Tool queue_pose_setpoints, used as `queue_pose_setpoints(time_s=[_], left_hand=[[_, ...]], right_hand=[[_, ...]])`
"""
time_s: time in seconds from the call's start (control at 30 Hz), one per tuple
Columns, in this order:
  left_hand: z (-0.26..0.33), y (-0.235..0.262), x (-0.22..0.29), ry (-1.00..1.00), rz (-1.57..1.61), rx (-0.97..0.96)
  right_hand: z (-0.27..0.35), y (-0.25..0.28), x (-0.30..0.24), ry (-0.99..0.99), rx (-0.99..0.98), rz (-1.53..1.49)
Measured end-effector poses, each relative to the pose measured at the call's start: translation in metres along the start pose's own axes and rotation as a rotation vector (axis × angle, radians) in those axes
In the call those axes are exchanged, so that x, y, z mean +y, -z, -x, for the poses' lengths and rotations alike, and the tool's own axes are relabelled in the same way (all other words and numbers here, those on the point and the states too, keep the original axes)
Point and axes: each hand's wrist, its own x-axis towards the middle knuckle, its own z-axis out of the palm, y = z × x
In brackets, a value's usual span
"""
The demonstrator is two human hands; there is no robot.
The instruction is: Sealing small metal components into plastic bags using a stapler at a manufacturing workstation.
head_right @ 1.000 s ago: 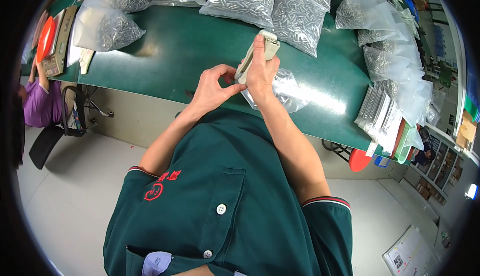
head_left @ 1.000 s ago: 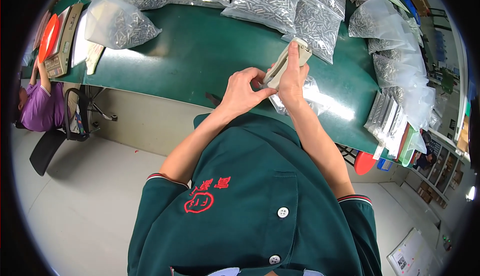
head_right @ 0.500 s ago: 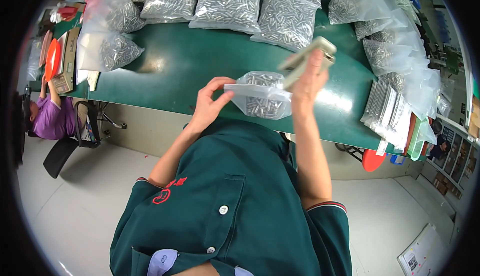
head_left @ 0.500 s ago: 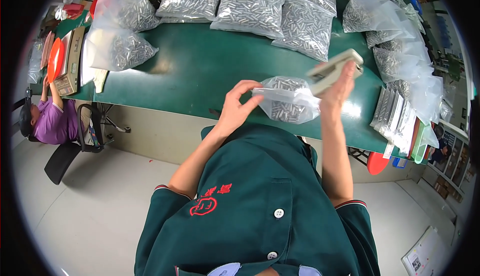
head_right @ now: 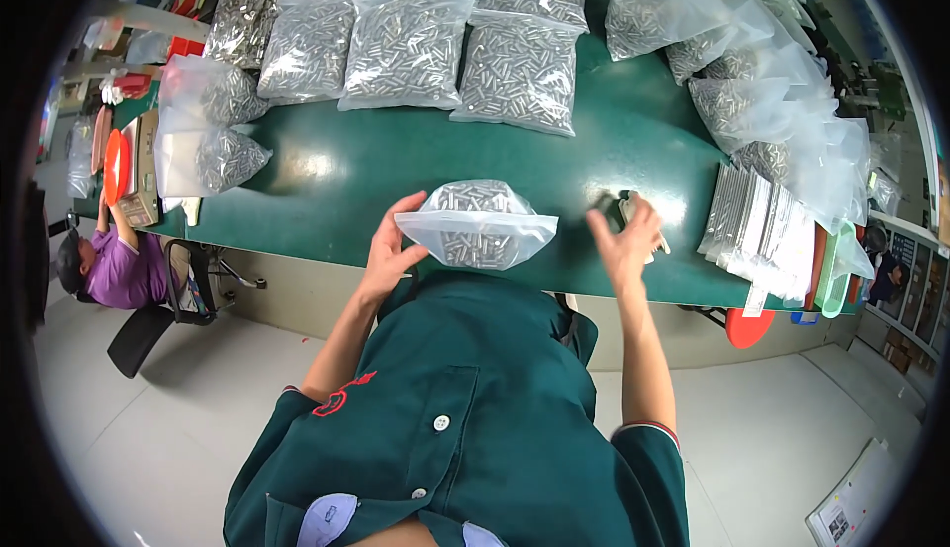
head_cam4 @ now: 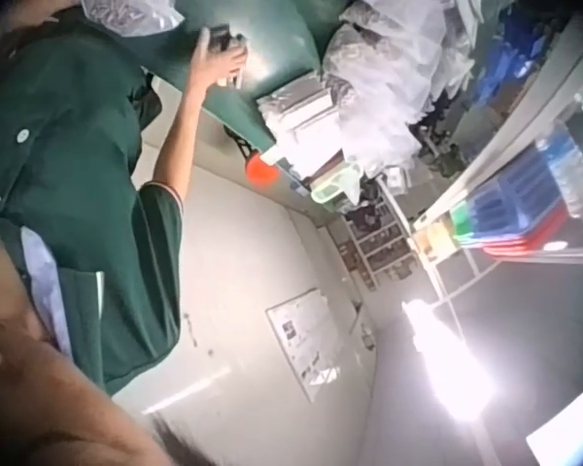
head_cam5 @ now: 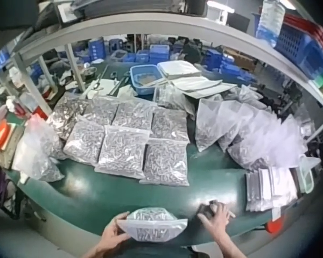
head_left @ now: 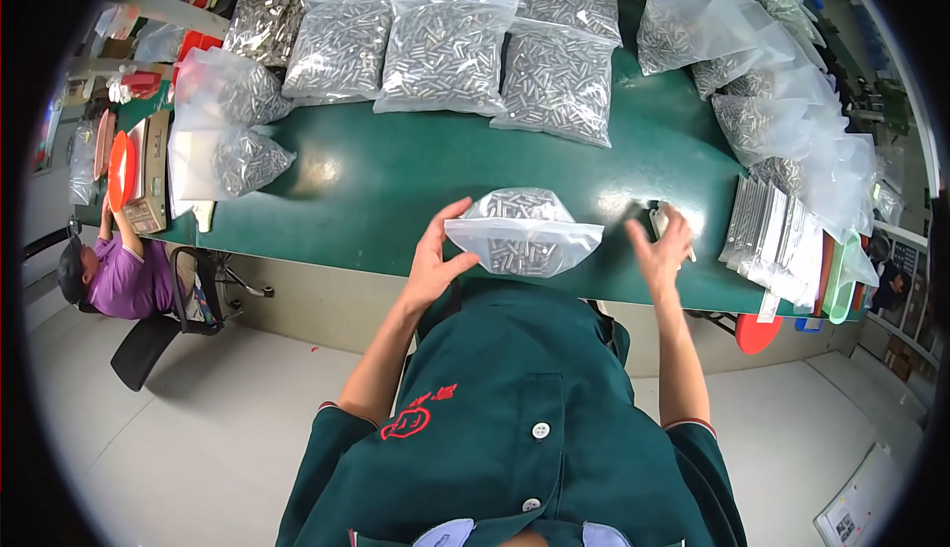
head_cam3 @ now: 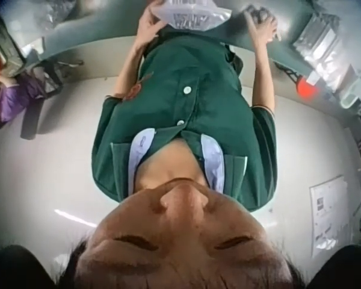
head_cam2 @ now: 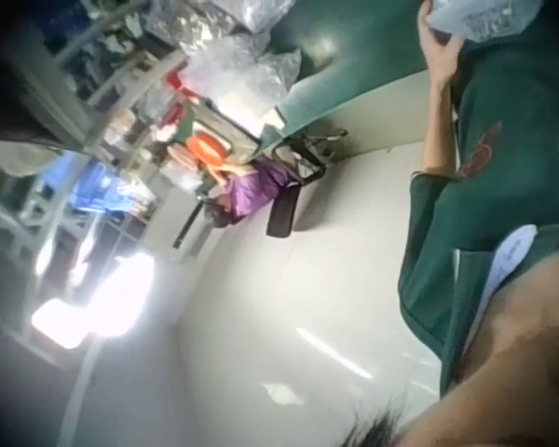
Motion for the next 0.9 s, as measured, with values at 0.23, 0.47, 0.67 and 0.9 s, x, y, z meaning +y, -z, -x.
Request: queue_pose_setpoints(time_s=[0.23,0.47,0.67,0.9], left_hand=[[-0.006,-0.007,0.008,-0.025,-0.083,0.098],[0.023,-0.017,0.032,-0.165,-0.538,0.121],[0.017,-0.028,0.058,-0.351,-0.750,0.085],[-0.084,-0.005,-0.010,0.274,-0.401,0.229]], right_hand=[[0.027,0.016,-0.069,-0.133,-0.463,-1.177],[0.022,0.065,-0.088,0.578,-0.176,-0.654],[0.019,0.087,-0.092,0.485,-0.181,-0.666],[-0.058,-0.022,-0.061,-0.432,-0.462,-1.079]])
